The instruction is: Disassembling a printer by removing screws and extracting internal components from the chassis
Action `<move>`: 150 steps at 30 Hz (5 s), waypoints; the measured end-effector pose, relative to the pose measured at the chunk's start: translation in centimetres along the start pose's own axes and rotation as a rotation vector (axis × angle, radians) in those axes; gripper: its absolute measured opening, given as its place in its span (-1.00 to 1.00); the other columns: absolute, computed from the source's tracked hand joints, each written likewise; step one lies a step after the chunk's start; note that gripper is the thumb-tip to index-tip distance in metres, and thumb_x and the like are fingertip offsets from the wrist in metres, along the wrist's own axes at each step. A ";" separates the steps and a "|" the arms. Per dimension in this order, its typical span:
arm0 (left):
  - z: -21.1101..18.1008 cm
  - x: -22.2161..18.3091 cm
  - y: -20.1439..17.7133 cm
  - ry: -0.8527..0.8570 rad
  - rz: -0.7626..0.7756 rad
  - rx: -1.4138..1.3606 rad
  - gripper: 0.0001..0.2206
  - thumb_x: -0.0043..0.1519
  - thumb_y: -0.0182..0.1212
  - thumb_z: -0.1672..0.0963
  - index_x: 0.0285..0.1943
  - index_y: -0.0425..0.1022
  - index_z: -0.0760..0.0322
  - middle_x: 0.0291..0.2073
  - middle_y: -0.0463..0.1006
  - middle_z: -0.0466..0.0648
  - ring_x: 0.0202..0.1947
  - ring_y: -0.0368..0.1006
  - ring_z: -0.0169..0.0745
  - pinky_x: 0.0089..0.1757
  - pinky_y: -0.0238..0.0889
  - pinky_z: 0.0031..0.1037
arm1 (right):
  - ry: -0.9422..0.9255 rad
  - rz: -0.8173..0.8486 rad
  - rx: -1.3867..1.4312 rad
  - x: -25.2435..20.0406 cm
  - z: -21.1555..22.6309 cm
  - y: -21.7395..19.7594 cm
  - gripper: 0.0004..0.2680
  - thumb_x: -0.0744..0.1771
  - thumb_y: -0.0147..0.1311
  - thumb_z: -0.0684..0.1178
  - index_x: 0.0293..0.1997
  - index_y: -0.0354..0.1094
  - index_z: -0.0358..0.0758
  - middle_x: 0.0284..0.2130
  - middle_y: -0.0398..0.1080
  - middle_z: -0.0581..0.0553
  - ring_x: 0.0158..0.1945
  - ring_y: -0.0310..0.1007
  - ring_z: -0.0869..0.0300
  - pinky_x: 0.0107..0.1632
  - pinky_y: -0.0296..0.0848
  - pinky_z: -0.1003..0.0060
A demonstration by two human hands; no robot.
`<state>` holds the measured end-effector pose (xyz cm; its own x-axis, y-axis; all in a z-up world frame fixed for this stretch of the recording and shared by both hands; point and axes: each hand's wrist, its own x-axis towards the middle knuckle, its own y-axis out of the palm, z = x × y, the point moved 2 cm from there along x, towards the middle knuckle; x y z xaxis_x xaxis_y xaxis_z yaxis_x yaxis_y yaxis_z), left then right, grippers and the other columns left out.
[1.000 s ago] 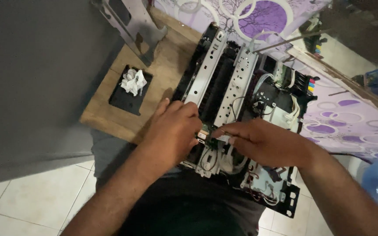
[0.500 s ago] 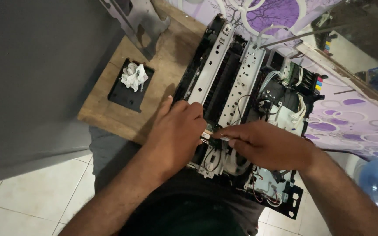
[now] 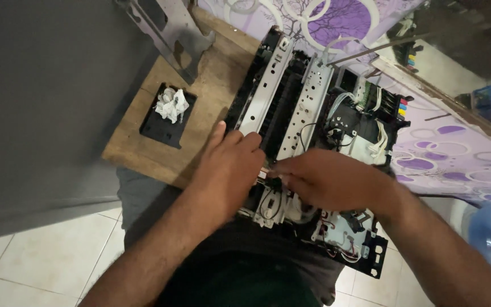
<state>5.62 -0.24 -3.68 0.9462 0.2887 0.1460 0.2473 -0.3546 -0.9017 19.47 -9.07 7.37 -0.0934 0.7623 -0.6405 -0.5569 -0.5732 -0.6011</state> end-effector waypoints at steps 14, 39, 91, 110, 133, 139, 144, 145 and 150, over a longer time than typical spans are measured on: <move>0.1 -0.1 0.1 0.012 0.002 0.026 -0.63 -0.04 0.56 0.07 -0.13 0.57 0.29 -0.11 0.41 -0.01 0.05 0.36 0.16 0.29 -0.10 0.32 | 0.070 -0.010 0.298 0.0 -1.0 -0.5 -0.76 0.38 -0.13 -0.13 -0.17 0.59 -0.31 -0.62 0.47 -0.15 -0.48 0.42 0.15 -0.27 0.49 0.15; 0.7 -1.2 -0.3 0.056 -0.106 -0.136 -0.71 0.00 0.53 0.08 -0.27 0.49 0.25 -0.20 0.36 -0.08 0.04 0.32 0.13 0.31 -0.23 0.32 | 0.001 0.058 0.322 0.3 -3.9 0.6 -0.67 0.36 -0.14 -0.11 0.20 0.51 -0.23 -0.59 0.60 -0.21 -0.51 0.51 0.15 -0.28 0.57 0.16; 0.3 -1.2 -2.1 -0.006 -0.186 -0.215 -0.89 0.00 0.26 0.22 -0.32 0.56 0.19 -0.17 0.38 0.02 -0.11 0.31 0.07 0.20 0.07 0.16 | -0.015 0.193 0.029 2.0 -3.6 -2.1 -0.59 0.21 0.07 -0.25 0.15 0.59 -0.01 -0.86 0.42 0.01 -0.82 0.09 0.25 -0.67 0.10 0.23; 0.1 -0.9 -1.7 0.058 -0.128 -0.163 -0.78 -0.09 0.24 0.28 -0.26 0.57 0.24 -0.14 0.39 0.06 -0.02 0.28 0.13 0.29 -0.05 0.20 | -0.148 0.099 -0.297 2.1 -1.8 -2.3 -0.66 0.20 0.09 -0.16 0.05 0.57 0.04 -0.49 0.70 0.02 -0.70 0.58 0.12 -0.53 0.48 0.16; -13.1 -4.9 -2.5 0.073 0.593 -1.104 -0.49 0.17 -0.01 0.03 0.33 0.23 0.22 0.12 0.46 0.19 0.05 0.47 0.26 -0.03 0.31 -0.07 | -0.126 -1.099 0.840 -10.3 -2.7 11.8 -0.31 0.23 0.12 0.03 0.54 -0.12 -0.32 -0.21 0.45 -0.25 -0.17 0.43 0.14 -0.02 0.41 0.30; -12.6 -5.5 -3.3 0.000 0.005 -1.211 -0.47 0.23 0.03 0.13 0.42 0.16 0.42 0.23 0.46 0.27 0.15 0.48 0.30 0.02 0.36 -0.15 | -0.329 -0.668 1.040 -10.5 -5.3 16.0 -0.07 0.22 0.46 0.30 0.55 -0.32 -0.34 0.41 0.11 -0.40 0.39 0.27 -0.19 0.31 0.37 -0.13; -12.4 -5.5 -3.0 -0.009 -0.013 -1.184 -0.55 0.25 0.09 0.21 0.34 0.20 0.43 -0.29 0.55 0.16 -0.41 0.50 0.10 -0.34 0.35 -0.24 | -0.070 -0.776 0.824 -10.9 -6.1 18.3 -0.29 0.21 0.11 -0.21 0.55 -0.23 -0.32 0.41 0.18 -0.34 0.30 0.38 -0.02 0.17 0.44 0.15; -12.3 -5.4 -3.2 -0.008 -0.010 -1.185 -0.55 0.25 0.09 0.21 0.34 0.20 0.43 -0.29 0.55 0.16 -0.41 0.50 0.10 -0.34 0.35 -0.24 | -0.067 -0.778 0.826 -11.0 -5.5 17.6 -0.29 0.21 0.11 -0.21 0.55 -0.23 -0.32 0.41 0.18 -0.34 0.30 0.38 -0.02 0.17 0.44 0.15; -11.8 -5.1 -3.7 -0.008 0.238 -1.202 -0.48 0.22 0.05 0.19 0.43 0.18 0.35 0.14 0.50 0.21 -0.02 0.52 0.22 -0.11 0.37 -0.15 | -0.198 -0.671 0.903 -10.3 -4.2 15.7 -0.33 0.27 0.15 -0.13 0.53 -0.24 -0.19 0.44 0.14 -0.39 0.36 0.38 -0.16 0.22 0.48 -0.03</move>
<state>2.36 -10.93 3.76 0.9939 0.1084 0.0225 0.1073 -0.9932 0.0445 15.15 -27.17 2.56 0.3634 0.9131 -0.1851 -0.9261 0.3323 -0.1788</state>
